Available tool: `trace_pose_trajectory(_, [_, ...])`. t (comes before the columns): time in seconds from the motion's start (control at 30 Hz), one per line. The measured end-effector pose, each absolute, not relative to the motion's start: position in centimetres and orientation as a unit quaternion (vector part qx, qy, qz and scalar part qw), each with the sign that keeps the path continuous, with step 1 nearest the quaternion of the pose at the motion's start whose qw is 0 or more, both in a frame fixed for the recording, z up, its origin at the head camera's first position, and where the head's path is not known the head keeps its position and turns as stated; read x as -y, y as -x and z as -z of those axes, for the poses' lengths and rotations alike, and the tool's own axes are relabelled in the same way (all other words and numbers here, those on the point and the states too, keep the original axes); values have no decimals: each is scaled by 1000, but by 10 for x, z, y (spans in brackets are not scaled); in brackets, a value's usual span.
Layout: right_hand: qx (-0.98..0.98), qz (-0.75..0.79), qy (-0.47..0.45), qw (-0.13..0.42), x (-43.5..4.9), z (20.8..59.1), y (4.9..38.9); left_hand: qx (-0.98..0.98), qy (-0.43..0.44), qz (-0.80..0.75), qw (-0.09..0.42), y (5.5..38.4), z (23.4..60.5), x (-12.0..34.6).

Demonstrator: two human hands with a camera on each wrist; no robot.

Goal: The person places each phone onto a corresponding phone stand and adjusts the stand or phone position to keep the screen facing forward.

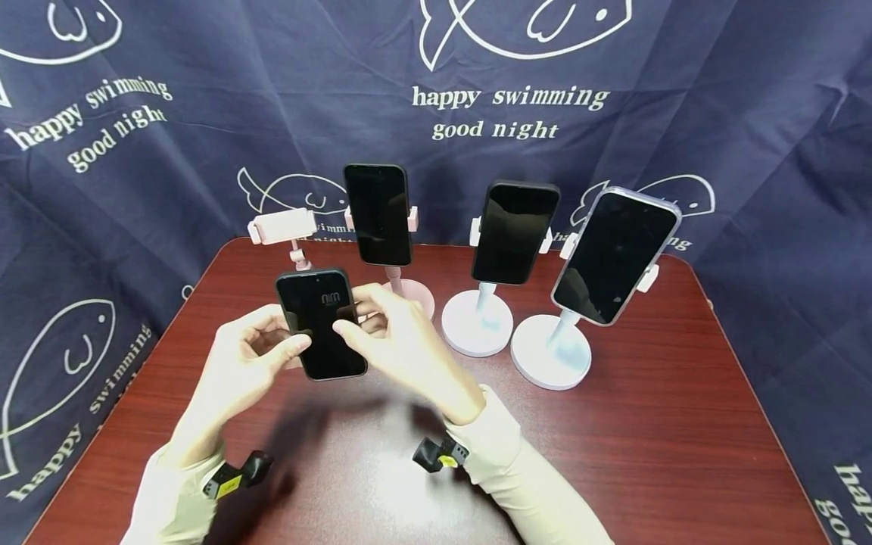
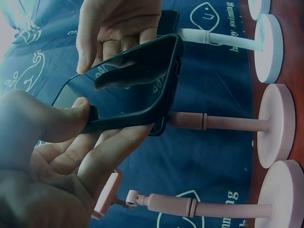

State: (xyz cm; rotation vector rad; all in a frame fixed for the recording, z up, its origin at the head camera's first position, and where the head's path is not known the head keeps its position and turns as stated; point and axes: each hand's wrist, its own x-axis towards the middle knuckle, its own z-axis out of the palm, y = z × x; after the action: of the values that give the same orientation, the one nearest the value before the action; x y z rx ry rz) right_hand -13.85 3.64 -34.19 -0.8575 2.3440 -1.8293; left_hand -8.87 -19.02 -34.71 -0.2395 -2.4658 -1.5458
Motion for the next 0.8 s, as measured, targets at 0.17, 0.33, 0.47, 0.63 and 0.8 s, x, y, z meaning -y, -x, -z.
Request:
trace_pose_trajectory(0.17, [-756,592,279,8,-37,341,140,843,82,519,114,89,350,189])
trace_pose_trajectory(0.33, [-762,586,273,9,-37,340,140,844,92,515,115,90,353,186])
trace_pose_trajectory(0.47, [-764,583,276,14,-38,340,139,842,96,517,118,90,355,184])
trace_pose_trajectory(0.63, [-767,575,285,2,-38,340,139,839,95,521,124,90,354,182])
trace_pose_trajectory(0.8, [-768,576,280,-2,-37,339,138,840,92,520,123,90,352,181])
